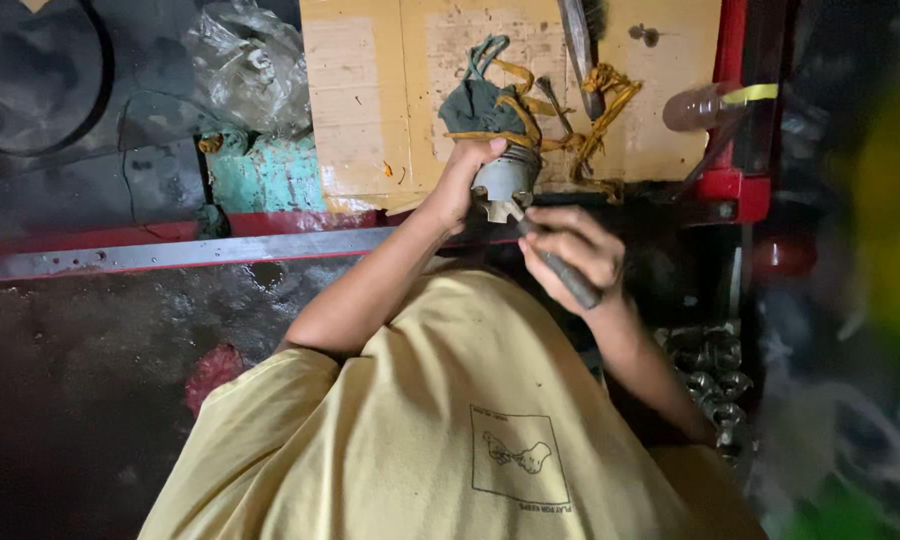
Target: The person holds a small metal casting in one hand and files its inner surface with a hand file, rotating the casting to reach different areas. They occasionally set the casting down, pick up a cloth or string, and resume filing the part.
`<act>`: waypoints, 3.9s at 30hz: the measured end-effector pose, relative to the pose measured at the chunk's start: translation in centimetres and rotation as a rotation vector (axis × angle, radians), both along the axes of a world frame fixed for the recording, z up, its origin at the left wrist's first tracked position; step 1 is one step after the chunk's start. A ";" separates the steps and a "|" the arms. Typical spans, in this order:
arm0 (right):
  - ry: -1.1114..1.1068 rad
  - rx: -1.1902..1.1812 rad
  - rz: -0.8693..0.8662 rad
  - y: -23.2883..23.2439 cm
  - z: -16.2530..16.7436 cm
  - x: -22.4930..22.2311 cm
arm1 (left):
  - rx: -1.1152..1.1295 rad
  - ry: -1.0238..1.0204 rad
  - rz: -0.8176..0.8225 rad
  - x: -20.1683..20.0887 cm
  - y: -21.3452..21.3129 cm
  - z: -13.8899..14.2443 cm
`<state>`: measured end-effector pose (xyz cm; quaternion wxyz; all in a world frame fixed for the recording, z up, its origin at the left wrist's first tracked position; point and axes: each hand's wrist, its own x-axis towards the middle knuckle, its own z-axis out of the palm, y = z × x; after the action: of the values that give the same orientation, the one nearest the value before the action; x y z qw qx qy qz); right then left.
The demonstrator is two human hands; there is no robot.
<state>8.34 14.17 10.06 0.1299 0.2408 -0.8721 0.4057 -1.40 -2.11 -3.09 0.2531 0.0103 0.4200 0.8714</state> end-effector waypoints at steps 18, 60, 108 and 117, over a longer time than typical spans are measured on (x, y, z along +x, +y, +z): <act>0.048 -0.147 0.014 -1.2 1.1 -0.7 | -0.025 0.044 0.036 -1.3 -1.9 2.0; 0.080 -0.066 0.093 -2.7 2.0 -2.6 | -0.077 0.109 0.102 -1.5 -3.3 1.7; 0.060 -0.103 0.068 -2.3 1.0 -1.8 | -0.025 -0.018 0.157 -0.7 -3.6 2.4; 0.103 -0.141 0.093 -2.7 0.2 -2.3 | -0.009 0.071 0.214 -0.7 -4.4 4.4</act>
<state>6.06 11.48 10.25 0.1721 0.2919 -0.8214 0.4588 -2.07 -6.50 1.31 0.1438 -0.0049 0.4313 0.8907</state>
